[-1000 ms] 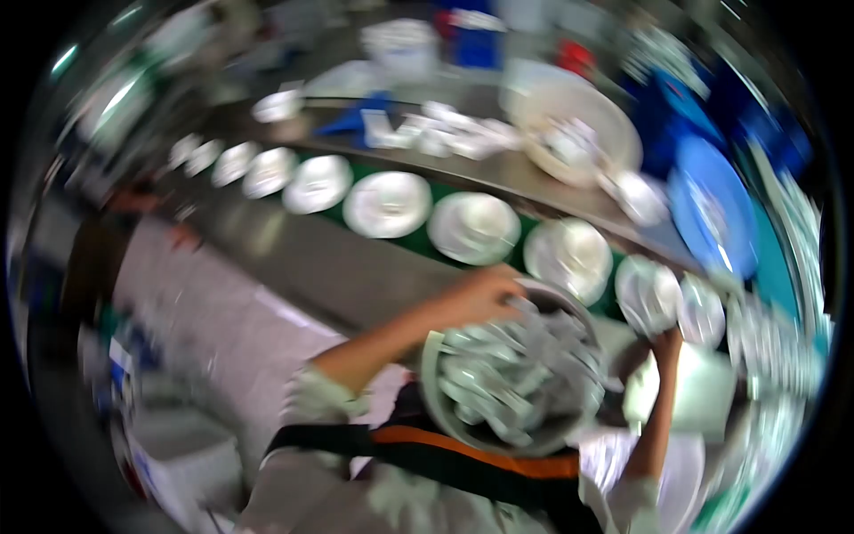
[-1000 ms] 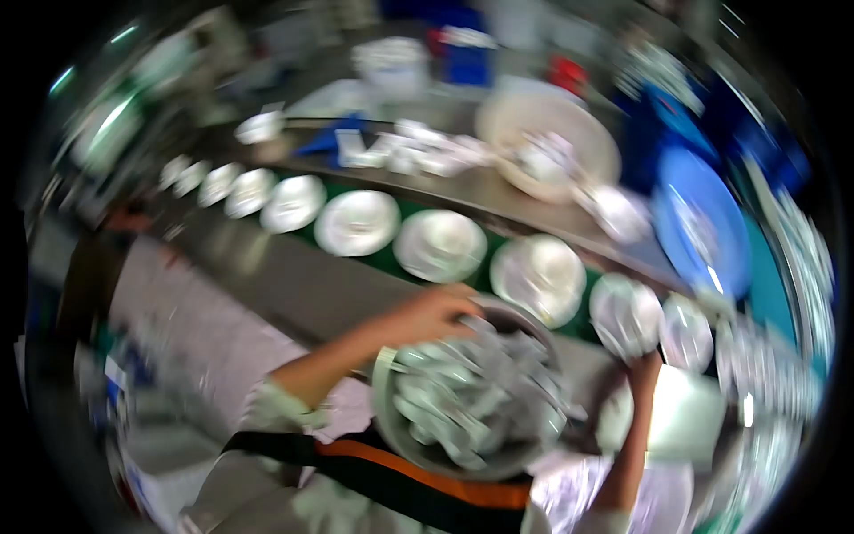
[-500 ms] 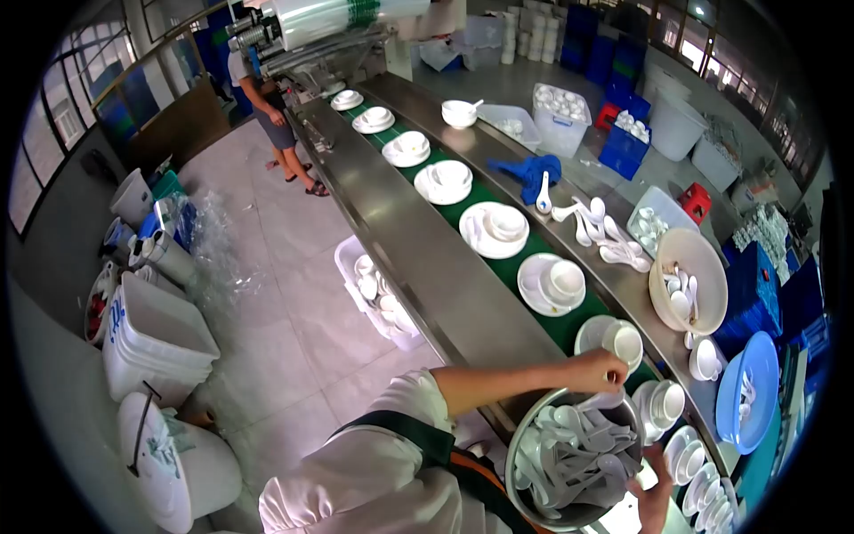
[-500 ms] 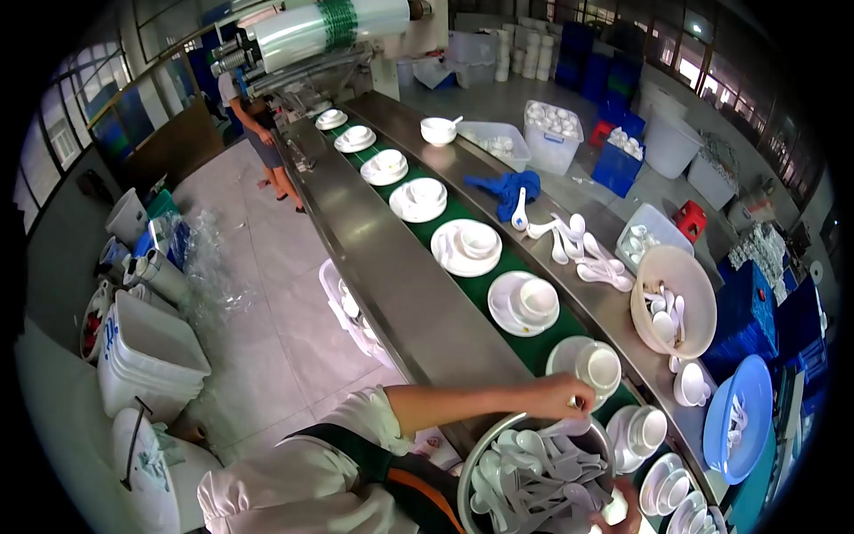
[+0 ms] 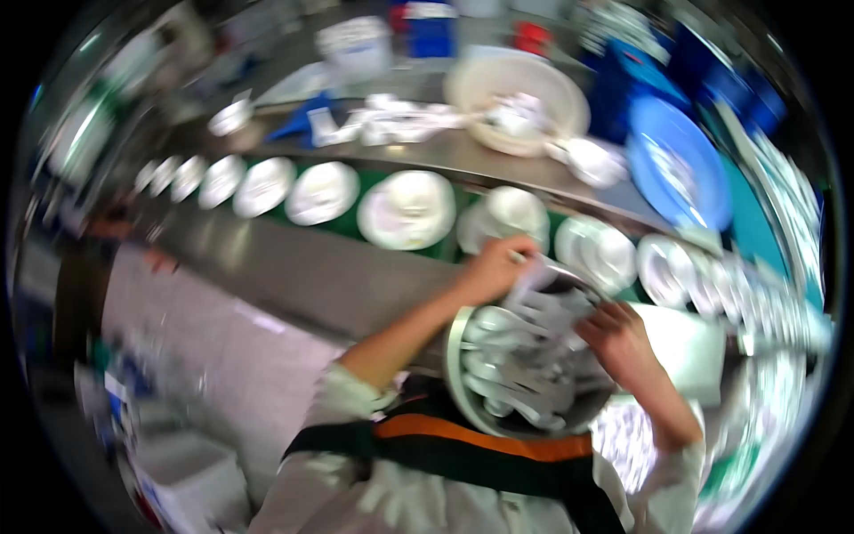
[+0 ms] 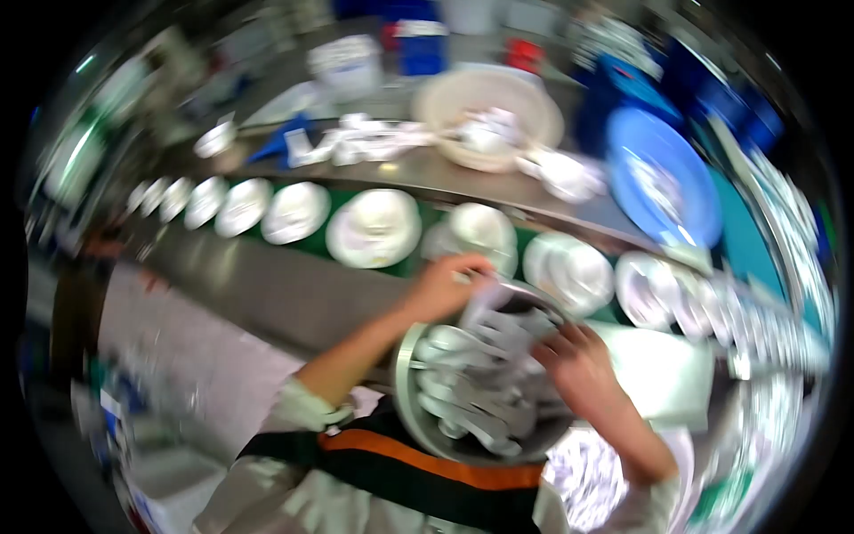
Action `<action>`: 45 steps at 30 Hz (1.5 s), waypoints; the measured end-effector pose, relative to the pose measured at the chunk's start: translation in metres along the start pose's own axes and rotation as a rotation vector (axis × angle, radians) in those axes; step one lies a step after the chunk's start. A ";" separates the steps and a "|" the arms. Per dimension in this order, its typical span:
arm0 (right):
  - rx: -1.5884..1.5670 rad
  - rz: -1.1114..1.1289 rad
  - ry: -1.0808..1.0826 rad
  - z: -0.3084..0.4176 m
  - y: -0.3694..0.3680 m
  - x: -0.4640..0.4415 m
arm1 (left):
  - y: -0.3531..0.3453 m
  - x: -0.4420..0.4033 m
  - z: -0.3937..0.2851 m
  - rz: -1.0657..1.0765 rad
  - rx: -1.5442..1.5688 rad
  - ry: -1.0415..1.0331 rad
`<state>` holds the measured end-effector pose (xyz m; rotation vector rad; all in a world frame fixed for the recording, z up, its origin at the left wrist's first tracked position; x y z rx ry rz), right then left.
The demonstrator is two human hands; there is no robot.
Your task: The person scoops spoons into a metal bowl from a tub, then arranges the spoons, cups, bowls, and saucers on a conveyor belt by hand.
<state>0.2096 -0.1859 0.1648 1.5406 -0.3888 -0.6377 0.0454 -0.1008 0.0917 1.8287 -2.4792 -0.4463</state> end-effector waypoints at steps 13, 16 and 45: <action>0.050 -0.325 -1.137 -0.234 -0.099 0.161 | 0.031 -0.092 0.073 -0.309 -0.666 0.061; 0.058 -0.289 -1.147 -0.239 -0.121 0.145 | 0.022 -0.096 0.102 -0.226 -0.606 0.206; 0.144 0.072 -0.418 -0.045 -0.017 0.055 | -0.029 -0.030 -0.052 0.649 0.052 0.084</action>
Point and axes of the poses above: each hand's wrist, its own x-axis away from the middle knuckle, its own y-axis out of the back of the hand, z = x × y, the point moved 6 cm from there along -x, towards the middle knuckle
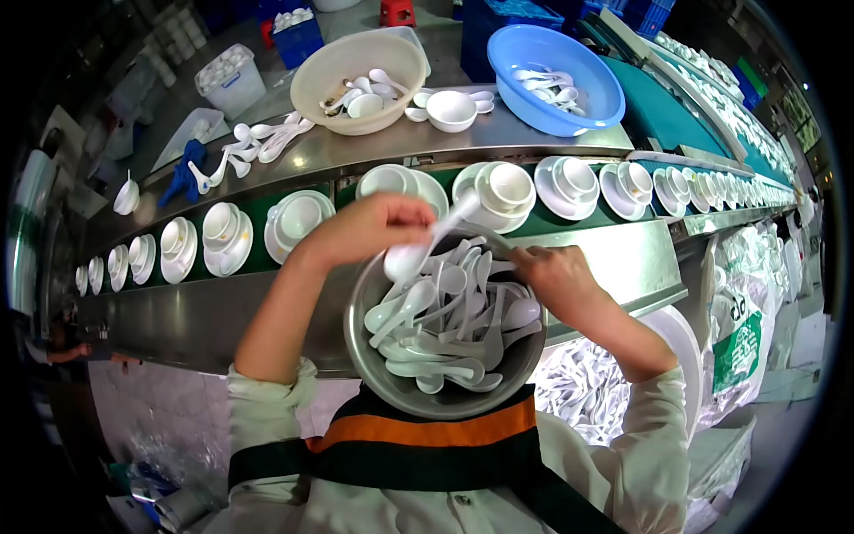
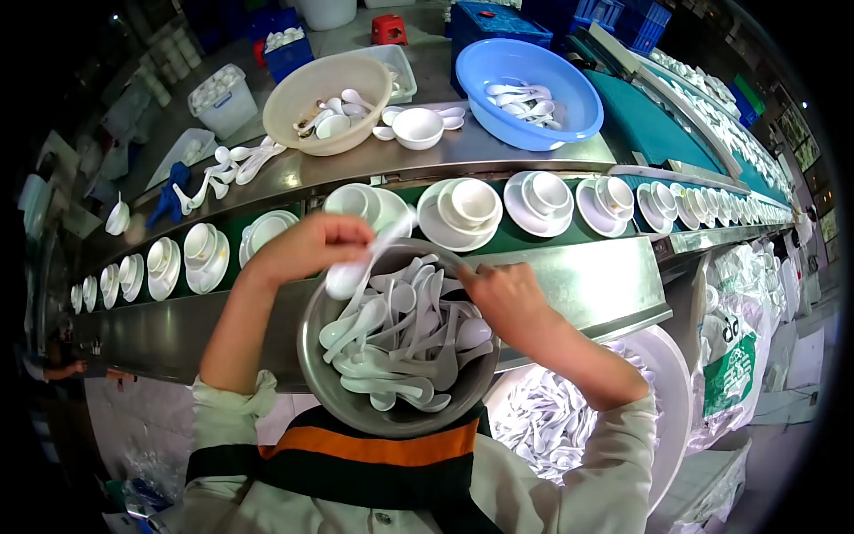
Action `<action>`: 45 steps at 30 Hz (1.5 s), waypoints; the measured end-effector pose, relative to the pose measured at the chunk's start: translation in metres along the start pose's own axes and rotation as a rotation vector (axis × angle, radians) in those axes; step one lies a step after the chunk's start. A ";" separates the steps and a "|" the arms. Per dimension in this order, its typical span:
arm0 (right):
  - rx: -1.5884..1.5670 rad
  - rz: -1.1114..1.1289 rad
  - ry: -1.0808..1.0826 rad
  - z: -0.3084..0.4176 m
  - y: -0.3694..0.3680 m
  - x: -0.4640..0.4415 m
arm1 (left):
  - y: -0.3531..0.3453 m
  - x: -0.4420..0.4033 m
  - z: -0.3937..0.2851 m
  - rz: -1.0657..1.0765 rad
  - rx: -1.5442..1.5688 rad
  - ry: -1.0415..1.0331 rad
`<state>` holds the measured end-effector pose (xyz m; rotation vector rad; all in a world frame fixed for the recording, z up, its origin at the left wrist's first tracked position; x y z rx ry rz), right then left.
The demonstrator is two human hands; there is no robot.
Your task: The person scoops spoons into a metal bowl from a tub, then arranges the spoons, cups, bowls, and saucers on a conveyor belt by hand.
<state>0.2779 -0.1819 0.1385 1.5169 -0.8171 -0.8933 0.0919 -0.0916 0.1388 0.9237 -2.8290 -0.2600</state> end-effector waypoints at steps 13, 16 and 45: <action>-0.684 -0.344 -0.725 -0.153 -0.102 0.025 | 0.042 -0.079 0.156 -0.233 -0.043 0.406; -0.613 -0.399 -0.716 -0.130 -0.123 0.002 | 0.058 -0.060 0.138 -0.345 -0.420 0.387; -0.838 -0.153 -0.853 -0.137 -0.136 0.000 | -0.013 0.025 0.018 -0.497 -0.299 -0.111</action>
Point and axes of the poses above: each hand's wrist, its own x-axis away from the middle knuckle, its own y-axis out of the back of the hand, z = x × y, the point moved 6 cm from there along -x, towards the middle knuckle
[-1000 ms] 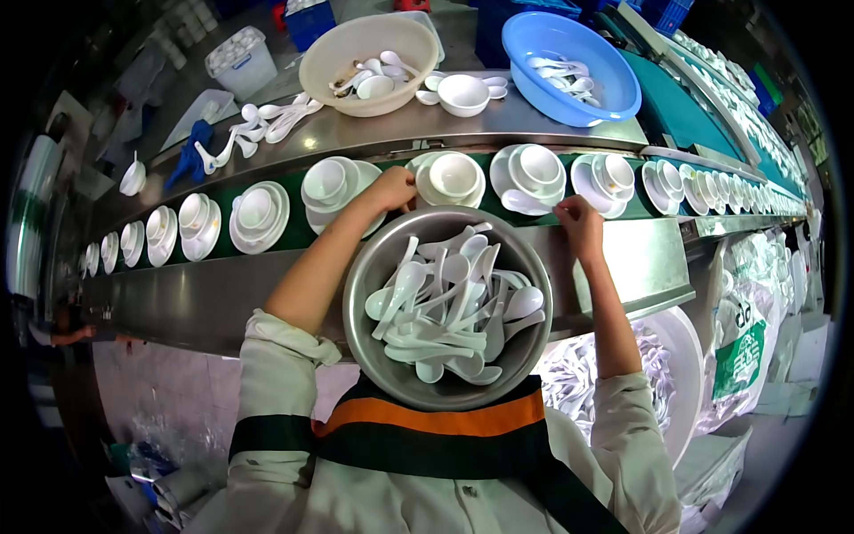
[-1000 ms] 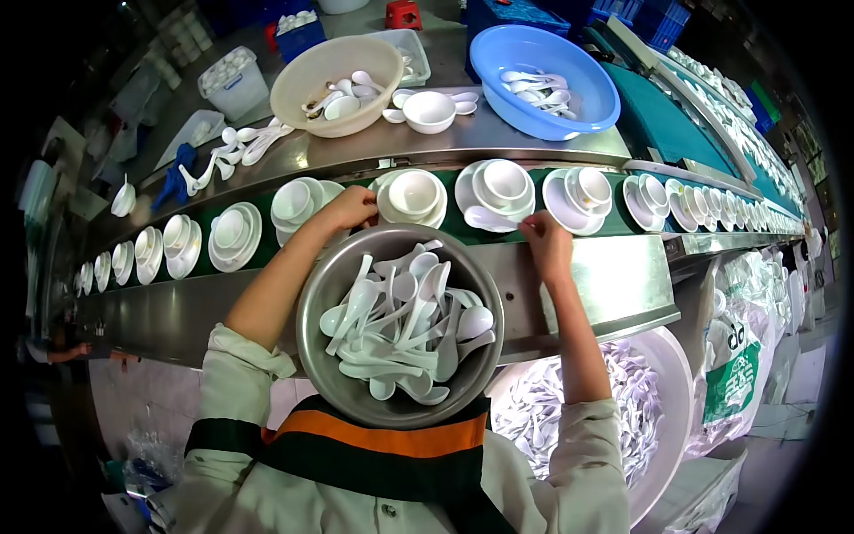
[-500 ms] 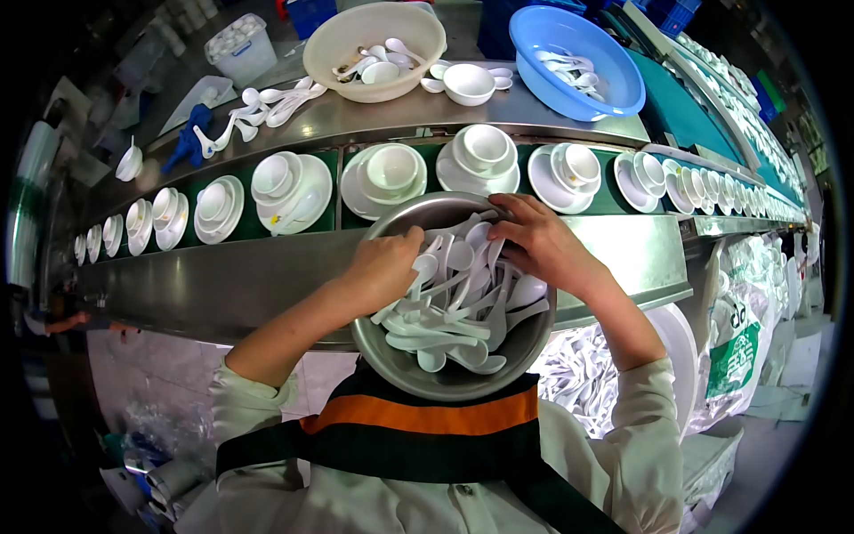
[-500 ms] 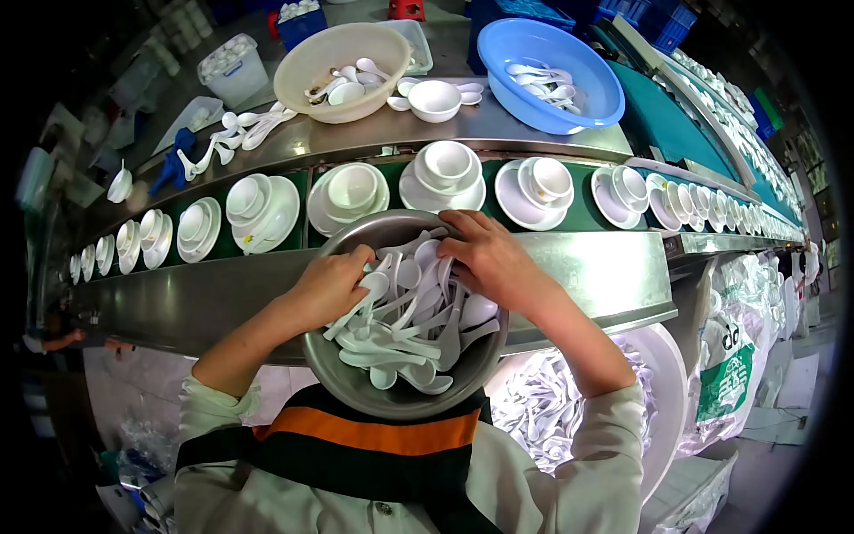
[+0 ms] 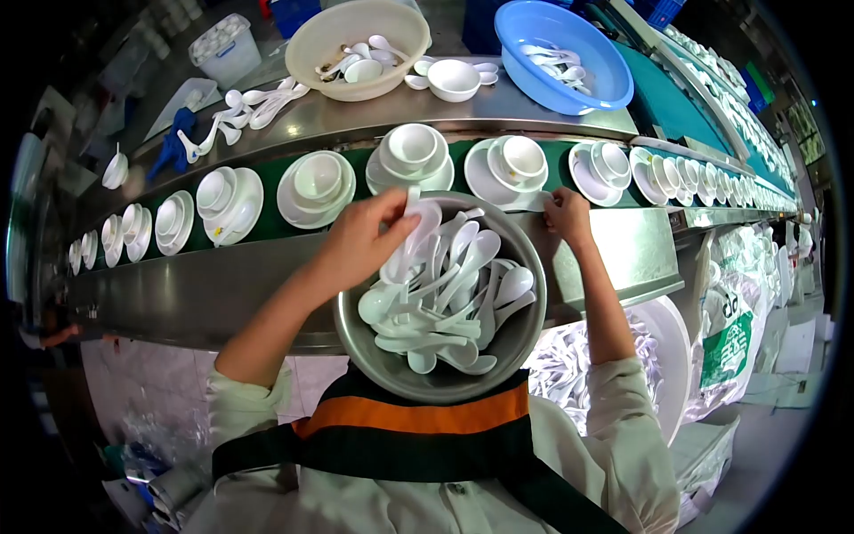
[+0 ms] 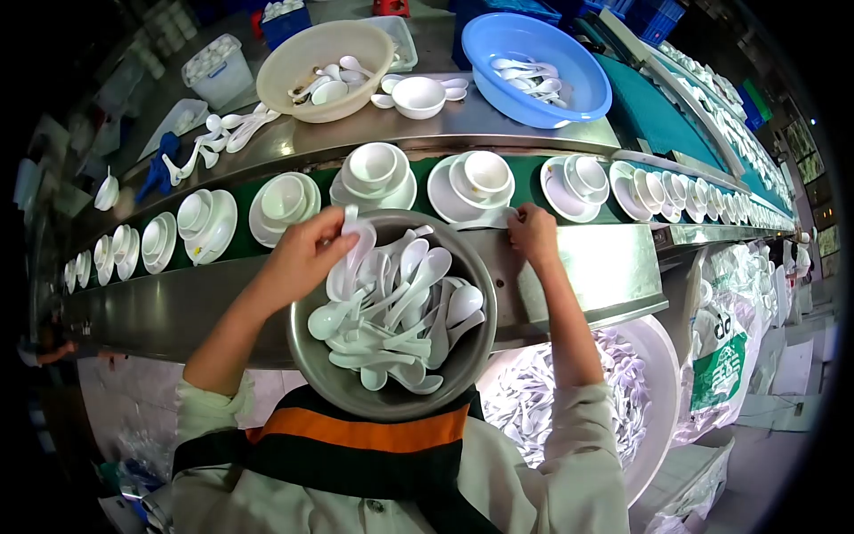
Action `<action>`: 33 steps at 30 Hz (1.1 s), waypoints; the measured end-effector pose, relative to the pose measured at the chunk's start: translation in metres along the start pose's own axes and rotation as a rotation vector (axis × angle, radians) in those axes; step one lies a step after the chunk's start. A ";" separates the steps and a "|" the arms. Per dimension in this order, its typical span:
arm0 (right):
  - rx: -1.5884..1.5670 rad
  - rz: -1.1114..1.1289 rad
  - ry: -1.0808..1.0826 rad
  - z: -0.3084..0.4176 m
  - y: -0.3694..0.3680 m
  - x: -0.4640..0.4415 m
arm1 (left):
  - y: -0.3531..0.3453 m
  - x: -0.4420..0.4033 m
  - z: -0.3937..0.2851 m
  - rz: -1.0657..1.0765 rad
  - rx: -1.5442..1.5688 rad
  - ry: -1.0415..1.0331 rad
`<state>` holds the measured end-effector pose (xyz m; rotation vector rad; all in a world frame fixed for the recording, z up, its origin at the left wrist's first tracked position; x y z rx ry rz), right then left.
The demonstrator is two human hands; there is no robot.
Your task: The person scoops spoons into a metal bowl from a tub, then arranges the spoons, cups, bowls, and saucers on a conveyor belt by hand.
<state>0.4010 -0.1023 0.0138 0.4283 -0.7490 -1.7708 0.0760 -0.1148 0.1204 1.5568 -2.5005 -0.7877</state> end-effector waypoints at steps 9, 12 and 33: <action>-0.109 0.138 0.006 0.039 -0.042 -0.022 | -0.031 -0.096 0.022 -0.013 0.537 0.208; -0.395 0.215 0.125 0.102 -0.004 0.022 | -0.042 -0.108 0.020 -0.054 0.533 0.201; -0.583 0.344 0.308 0.085 -0.027 0.018 | -0.067 -0.109 0.024 -0.023 0.686 0.218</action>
Point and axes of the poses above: each hand's wrist, its own x-axis away from the middle knuckle, its own y-axis out of the back of the hand, z = x × y, the point moved 6 cm from there along -x, towards the middle knuckle
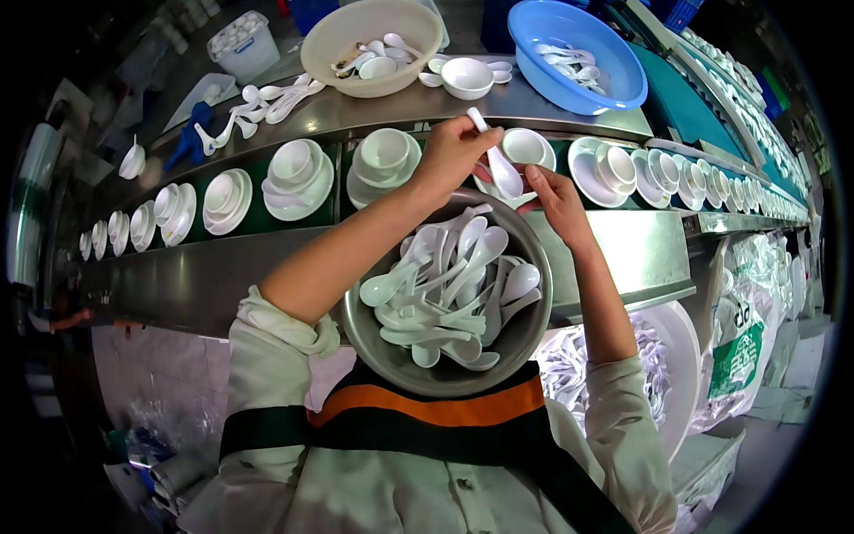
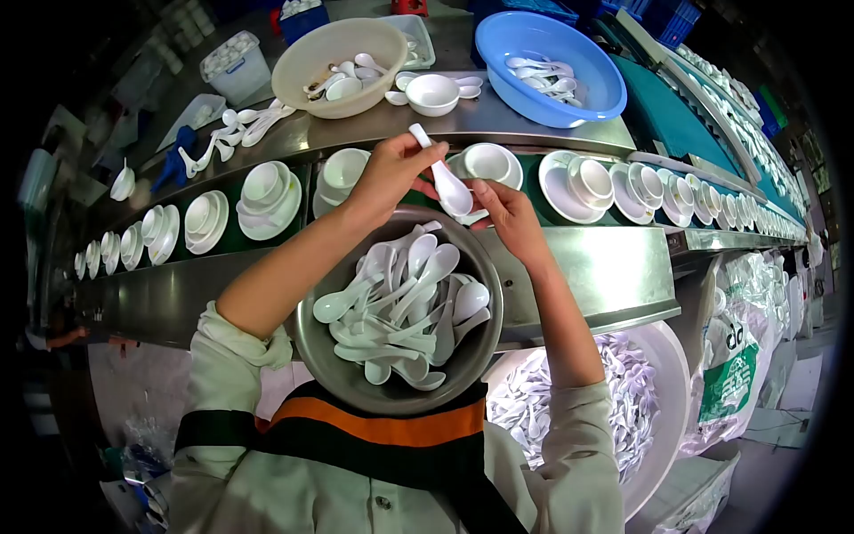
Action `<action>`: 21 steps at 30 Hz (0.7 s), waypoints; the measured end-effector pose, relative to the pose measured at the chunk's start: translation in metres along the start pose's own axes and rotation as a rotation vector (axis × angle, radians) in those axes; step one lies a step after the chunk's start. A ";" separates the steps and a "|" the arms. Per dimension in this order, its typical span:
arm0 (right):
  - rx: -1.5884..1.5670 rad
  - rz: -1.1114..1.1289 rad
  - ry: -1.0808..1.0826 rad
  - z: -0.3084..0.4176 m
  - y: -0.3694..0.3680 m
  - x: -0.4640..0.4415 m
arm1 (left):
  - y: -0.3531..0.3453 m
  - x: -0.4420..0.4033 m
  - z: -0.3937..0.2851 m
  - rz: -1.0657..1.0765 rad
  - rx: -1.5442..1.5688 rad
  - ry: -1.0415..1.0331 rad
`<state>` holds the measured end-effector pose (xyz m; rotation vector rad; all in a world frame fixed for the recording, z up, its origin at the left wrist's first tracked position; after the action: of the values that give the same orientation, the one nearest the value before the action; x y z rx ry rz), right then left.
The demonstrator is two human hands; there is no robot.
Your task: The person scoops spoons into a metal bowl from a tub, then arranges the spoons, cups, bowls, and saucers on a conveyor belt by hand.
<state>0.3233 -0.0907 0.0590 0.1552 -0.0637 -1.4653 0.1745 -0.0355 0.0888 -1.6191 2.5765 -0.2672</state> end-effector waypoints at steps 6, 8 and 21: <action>0.271 -0.187 -0.093 -0.005 0.040 0.014 | -0.007 0.010 -0.006 -0.105 -0.501 -0.328; 0.418 -0.278 -0.123 -0.040 0.075 0.020 | -0.006 0.040 -0.020 0.055 -0.758 -0.187; 0.183 -0.059 0.021 0.036 0.009 0.041 | 0.000 0.051 -0.072 -0.100 -0.836 -0.379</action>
<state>0.3318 -0.1331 0.0936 0.3240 -0.1777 -1.5161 0.1406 -0.0743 0.1608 -1.7503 2.4138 1.1379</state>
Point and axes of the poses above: each hand's wrist, its own x-axis away from the middle knuckle, its own y-axis out of the back of the hand, z = x × y, the point moved 6 cm from there along -x, towards the middle knuckle
